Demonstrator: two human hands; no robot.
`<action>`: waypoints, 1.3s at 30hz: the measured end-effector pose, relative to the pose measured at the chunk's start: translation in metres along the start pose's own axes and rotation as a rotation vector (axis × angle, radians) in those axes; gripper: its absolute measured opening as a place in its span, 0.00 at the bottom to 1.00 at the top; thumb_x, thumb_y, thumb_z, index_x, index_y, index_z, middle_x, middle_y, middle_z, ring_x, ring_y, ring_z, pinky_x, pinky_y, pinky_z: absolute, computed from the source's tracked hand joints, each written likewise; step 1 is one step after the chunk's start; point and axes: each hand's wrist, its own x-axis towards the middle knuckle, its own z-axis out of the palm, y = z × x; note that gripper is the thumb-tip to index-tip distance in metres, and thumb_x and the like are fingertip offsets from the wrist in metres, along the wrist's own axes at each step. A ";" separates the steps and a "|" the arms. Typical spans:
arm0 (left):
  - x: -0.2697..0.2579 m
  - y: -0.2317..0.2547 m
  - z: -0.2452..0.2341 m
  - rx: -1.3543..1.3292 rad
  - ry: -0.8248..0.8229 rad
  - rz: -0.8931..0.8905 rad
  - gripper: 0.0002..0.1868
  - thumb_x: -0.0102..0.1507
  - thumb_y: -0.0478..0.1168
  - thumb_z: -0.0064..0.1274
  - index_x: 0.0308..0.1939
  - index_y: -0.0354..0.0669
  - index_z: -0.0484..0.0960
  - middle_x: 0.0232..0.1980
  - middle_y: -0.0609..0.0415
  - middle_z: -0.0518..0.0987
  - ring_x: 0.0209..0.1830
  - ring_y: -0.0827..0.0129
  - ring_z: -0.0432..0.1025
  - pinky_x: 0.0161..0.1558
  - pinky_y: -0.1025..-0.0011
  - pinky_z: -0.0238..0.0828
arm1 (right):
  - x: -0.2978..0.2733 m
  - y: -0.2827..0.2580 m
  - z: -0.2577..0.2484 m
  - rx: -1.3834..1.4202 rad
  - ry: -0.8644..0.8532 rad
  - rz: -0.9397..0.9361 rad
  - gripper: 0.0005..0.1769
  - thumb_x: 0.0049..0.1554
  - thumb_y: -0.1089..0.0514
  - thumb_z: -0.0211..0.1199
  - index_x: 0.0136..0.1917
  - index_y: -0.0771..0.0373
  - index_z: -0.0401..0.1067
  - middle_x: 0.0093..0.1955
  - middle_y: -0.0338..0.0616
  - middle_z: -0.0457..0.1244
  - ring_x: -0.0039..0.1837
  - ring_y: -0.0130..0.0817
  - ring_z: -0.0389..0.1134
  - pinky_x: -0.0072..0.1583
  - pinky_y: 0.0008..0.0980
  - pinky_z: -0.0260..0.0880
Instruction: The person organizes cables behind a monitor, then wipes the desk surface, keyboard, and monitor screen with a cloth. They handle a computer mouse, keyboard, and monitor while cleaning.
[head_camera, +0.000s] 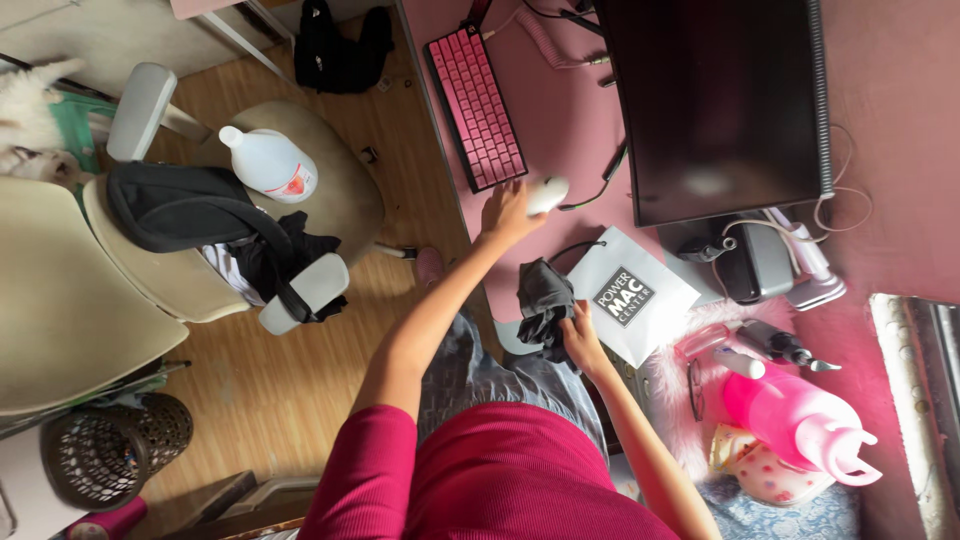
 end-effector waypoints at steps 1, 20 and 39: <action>0.010 0.000 -0.017 -0.058 0.058 0.032 0.40 0.52 0.54 0.64 0.60 0.31 0.71 0.56 0.36 0.75 0.63 0.45 0.68 0.49 0.55 0.76 | 0.006 -0.006 0.005 -0.033 -0.012 -0.067 0.22 0.57 0.67 0.52 0.65 0.71 0.66 0.62 0.61 0.55 0.66 0.55 0.57 0.72 0.42 0.55; -0.020 -0.057 -0.095 -0.462 0.054 -0.191 0.30 0.57 0.57 0.63 0.45 0.31 0.77 0.43 0.37 0.82 0.42 0.49 0.79 0.44 0.59 0.77 | 0.238 -0.099 -0.040 -0.666 0.551 -0.350 0.48 0.60 0.68 0.57 0.89 0.55 0.45 0.73 0.87 0.42 0.71 0.81 0.47 0.71 0.63 0.49; -0.152 -0.131 -0.069 -0.646 0.067 -0.616 0.35 0.57 0.57 0.65 0.60 0.37 0.77 0.47 0.44 0.84 0.44 0.60 0.81 0.44 0.65 0.78 | 0.084 -0.117 0.116 -0.828 0.050 -0.294 0.44 0.52 0.70 0.56 0.78 0.35 0.64 0.57 0.63 0.55 0.55 0.62 0.61 0.58 0.55 0.68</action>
